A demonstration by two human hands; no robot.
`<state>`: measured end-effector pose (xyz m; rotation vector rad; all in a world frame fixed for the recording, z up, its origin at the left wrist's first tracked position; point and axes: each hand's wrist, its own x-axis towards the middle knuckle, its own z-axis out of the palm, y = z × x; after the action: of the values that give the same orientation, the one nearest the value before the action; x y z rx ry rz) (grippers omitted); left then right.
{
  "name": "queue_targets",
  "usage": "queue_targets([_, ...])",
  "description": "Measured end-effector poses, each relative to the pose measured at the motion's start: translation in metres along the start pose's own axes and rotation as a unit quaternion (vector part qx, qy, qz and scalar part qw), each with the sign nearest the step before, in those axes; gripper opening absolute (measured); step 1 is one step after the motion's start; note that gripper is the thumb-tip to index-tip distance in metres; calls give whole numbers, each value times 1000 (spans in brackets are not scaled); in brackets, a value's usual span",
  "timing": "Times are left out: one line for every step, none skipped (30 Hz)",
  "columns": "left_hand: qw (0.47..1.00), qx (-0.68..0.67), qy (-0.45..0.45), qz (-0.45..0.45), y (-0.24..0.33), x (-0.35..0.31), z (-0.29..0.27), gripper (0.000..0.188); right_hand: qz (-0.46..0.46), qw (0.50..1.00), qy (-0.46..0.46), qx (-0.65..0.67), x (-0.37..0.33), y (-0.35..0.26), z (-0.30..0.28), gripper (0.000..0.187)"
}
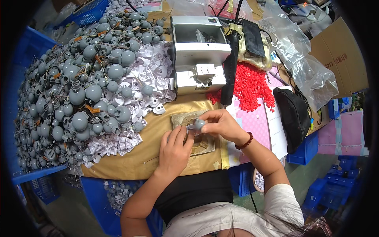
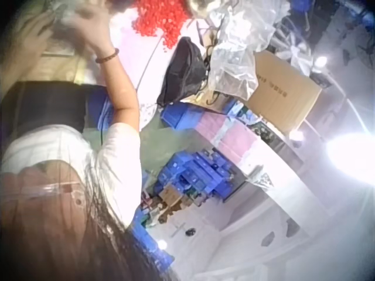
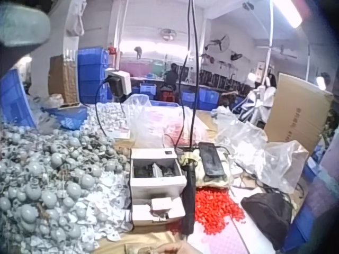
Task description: Assembling small plastic balls with internal components using a pneumatic tool at a factory workbench.
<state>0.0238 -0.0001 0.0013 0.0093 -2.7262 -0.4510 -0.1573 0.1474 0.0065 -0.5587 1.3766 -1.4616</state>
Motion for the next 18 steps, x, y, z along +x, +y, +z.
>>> queue_targets([1000, -4, 1, 0, -1, -1, 0, 34, -15, 996, 21, -84, 4, 2, 6, 33])
queue_targets([1000, -8, 2, 1, -2, -1, 1, 33, -31, 989, 54, -133, 5, 2, 12, 34])
queue_targets([1000, -12, 3, 1, -3, -1, 1, 33, -63, 975, 68, -204, 6, -1, 15, 34])
queue_targets([1000, -15, 2, 1, -3, -1, 1, 33, -94, 954, 82, -273, 6, -6, 19, 34])
queue_targets([1000, -18, 1, 0, -3, -1, 0, 33, -124, 927, 95, -340, 7, -8, 22, 34])
queue_targets([1000, -21, 0, -1, -4, -1, 0, 33, -159, 905, 116, -378, 7, -7, 23, 34])
queue_targets([1000, -20, 1, -1, -4, -1, 0, 33, -194, 879, 137, -414, 8, -5, 23, 35])
queue_targets([1000, -19, 2, -1, -3, 0, 0, 33, -229, 849, 157, -449, 8, -3, 22, 35])
queue_targets([1000, -18, 3, -1, -3, 0, 1, 32, -250, 831, 161, -470, 9, -2, 22, 36])
queue_targets([1000, -19, 4, -2, -3, 0, 1, 32, -272, 812, 164, -490, 9, -1, 22, 37])
queue_targets([1000, -19, 4, -2, -4, 0, 1, 32, -293, 792, 167, -509, 10, 0, 22, 38])
queue_targets([1000, -19, 5, -3, -4, 0, 1, 32, -302, 781, 173, -518, 10, 2, 22, 37])
queue_targets([1000, -22, 6, -3, -4, 0, 1, 31, -311, 770, 179, -527, 10, 5, 22, 37])
queue_targets([1000, -24, 8, -4, -4, 0, 1, 30, -320, 759, 185, -537, 10, 8, 23, 37])
queue_targets([1000, -27, 9, -4, -4, 1, 1, 29, -315, 754, 191, -544, 10, 10, 23, 38])
queue_targets([999, -31, 12, -7, -5, 1, 1, 32, -310, 749, 196, -552, 9, 12, 24, 39])
queue_targets([999, -36, 14, -10, -5, 1, 1, 34, -306, 743, 201, -560, 9, 14, 25, 40])
queue_targets([999, -40, 16, -13, -5, 1, 1, 36, -308, 747, 207, -552, 10, 17, 24, 42])
